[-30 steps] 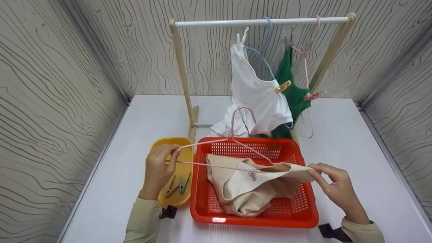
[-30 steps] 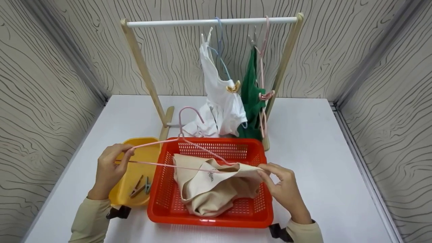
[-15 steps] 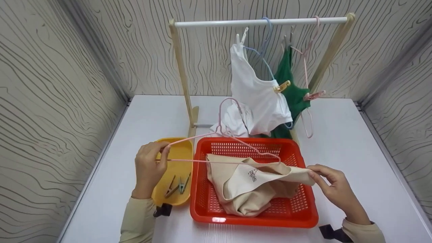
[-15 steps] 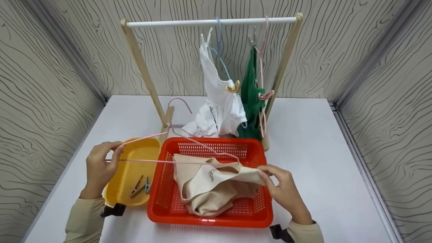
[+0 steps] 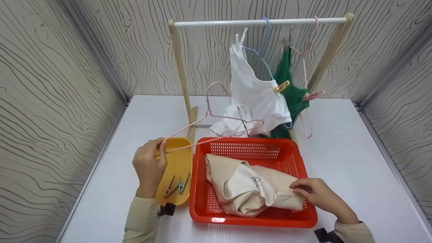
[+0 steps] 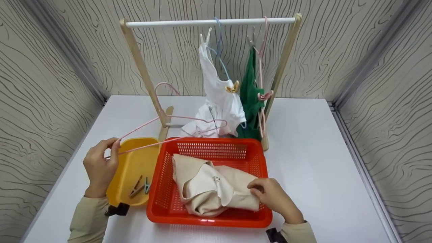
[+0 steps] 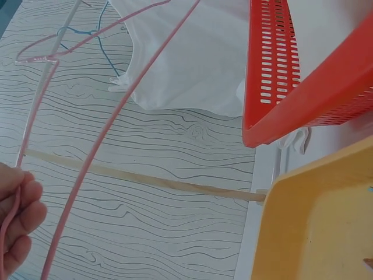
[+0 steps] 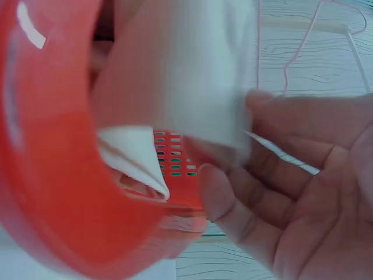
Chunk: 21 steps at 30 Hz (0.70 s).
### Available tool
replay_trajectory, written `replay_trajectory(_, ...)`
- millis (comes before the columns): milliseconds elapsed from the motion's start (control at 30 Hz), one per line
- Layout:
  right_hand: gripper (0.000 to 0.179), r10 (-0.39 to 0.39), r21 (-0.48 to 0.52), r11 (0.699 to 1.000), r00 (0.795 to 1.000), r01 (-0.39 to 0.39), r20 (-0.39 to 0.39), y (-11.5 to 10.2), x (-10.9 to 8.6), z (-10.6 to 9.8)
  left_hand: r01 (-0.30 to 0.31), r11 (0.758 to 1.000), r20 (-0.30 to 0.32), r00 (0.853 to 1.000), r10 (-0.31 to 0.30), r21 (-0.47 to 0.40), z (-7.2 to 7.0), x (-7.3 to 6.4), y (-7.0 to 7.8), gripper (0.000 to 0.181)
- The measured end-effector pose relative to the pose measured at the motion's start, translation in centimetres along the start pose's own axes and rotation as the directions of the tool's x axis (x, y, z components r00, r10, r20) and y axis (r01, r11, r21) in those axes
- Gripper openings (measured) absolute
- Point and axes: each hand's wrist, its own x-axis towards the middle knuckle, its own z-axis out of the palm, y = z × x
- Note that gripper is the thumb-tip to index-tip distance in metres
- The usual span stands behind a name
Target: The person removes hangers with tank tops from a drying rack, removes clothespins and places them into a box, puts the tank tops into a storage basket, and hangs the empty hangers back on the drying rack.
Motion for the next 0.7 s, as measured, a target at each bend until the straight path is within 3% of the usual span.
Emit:
replay_trajectory(100,0.022,0.034,-0.009,0.999,0.999,-0.034,0.012,0.0,0.0,0.2,0.020,1.000,-0.012,1.000,-0.020,0.008,0.2,-0.1,0.2,0.044)
replay_trajectory(300,0.025,0.077,-0.022,0.997,0.997,-0.076,0.016,-0.2,0.1,0.1,0.053,0.998,-0.032,0.998,-0.052,0.028,0.2,0.0,0.4,0.012)
replay_trajectory(700,0.029,0.052,-0.014,0.999,0.998,-0.051,0.030,-0.4,0.2,0.1,0.124,0.991,-0.103,0.988,-0.117,0.058,1.0,1.3,1.5,0.010)
